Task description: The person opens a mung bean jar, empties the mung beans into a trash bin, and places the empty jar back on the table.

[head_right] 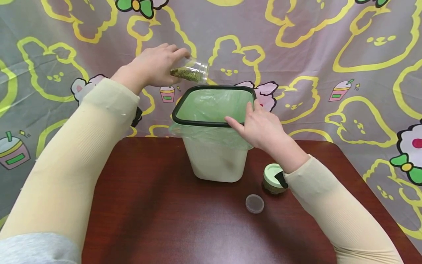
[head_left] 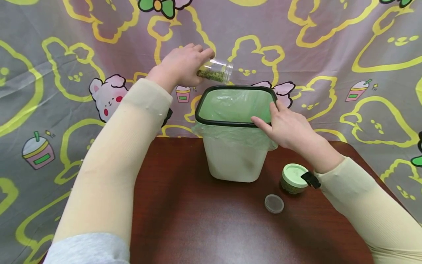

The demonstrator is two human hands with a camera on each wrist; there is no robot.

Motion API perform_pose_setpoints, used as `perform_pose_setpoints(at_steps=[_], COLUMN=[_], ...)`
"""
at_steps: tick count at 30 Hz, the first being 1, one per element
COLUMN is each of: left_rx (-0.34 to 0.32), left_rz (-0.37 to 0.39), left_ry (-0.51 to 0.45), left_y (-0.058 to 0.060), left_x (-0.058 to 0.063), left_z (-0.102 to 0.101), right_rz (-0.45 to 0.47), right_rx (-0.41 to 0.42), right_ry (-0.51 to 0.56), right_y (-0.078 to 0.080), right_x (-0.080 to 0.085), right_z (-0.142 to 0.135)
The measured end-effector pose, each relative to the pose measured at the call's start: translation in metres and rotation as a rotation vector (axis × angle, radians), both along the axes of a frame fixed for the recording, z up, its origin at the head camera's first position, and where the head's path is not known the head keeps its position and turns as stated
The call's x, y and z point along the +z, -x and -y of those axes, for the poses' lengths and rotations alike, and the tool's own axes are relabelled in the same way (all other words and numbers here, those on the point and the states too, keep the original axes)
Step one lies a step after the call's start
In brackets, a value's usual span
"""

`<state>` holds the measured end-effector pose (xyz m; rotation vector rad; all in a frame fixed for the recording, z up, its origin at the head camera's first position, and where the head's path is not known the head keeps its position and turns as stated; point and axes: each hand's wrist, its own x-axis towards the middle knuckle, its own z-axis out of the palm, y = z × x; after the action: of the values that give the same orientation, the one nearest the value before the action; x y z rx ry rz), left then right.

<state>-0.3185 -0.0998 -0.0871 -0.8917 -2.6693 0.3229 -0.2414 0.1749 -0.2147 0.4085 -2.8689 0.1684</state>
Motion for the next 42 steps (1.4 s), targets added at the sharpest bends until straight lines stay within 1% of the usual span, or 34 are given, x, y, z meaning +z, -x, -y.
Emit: perform_pose_setpoints(at_steps=[3,9,15,20,26,28,32,38,42], left_rx=[0.008,0.012,0.01,0.013,0.009,0.007,0.009,0.01,0.0], left_rz=[-0.011,0.021,0.011,0.023,-0.004,-0.007,0.016,0.027,-0.003], left_ry=[-0.012,0.027,0.025,0.034,-0.016,-0.014,0.017,0.028,-0.011], left_y=[-0.0002,0.0016,0.003,0.0031,0.0014,0.0008,0.0005,0.0017,0.0017], left_x=[0.0011,-0.0031,-0.0035,-0.0034,-0.0031,-0.0029,-0.0046,-0.0082,-0.0073], left_z=[-0.0007,-0.0027,-0.0039,-0.0036,-0.0037,-0.0048,-0.0061,-0.0035,-0.0016], right_rz=[0.0,0.011,0.015,0.016,0.011,0.006,0.006,0.003,-0.001], right_rx=[0.0,0.001,-0.004,-0.002,0.002,0.0,0.0,0.001,-0.002], right_ry=[0.001,0.0,0.0,-0.003,0.002,0.002,0.002,0.006,0.007], right_y=[0.0003,0.0008,0.0006,0.0001,-0.0001,-0.0001,0.0,0.0,0.0], right_x=[-0.0001,-0.0001,0.0011,0.0012,-0.0003,-0.0005,-0.001,-0.0024,-0.0017], right_z=[0.0,0.0008,0.0008,0.0006,0.0007,0.0006,0.0001,-0.0001,-0.0003])
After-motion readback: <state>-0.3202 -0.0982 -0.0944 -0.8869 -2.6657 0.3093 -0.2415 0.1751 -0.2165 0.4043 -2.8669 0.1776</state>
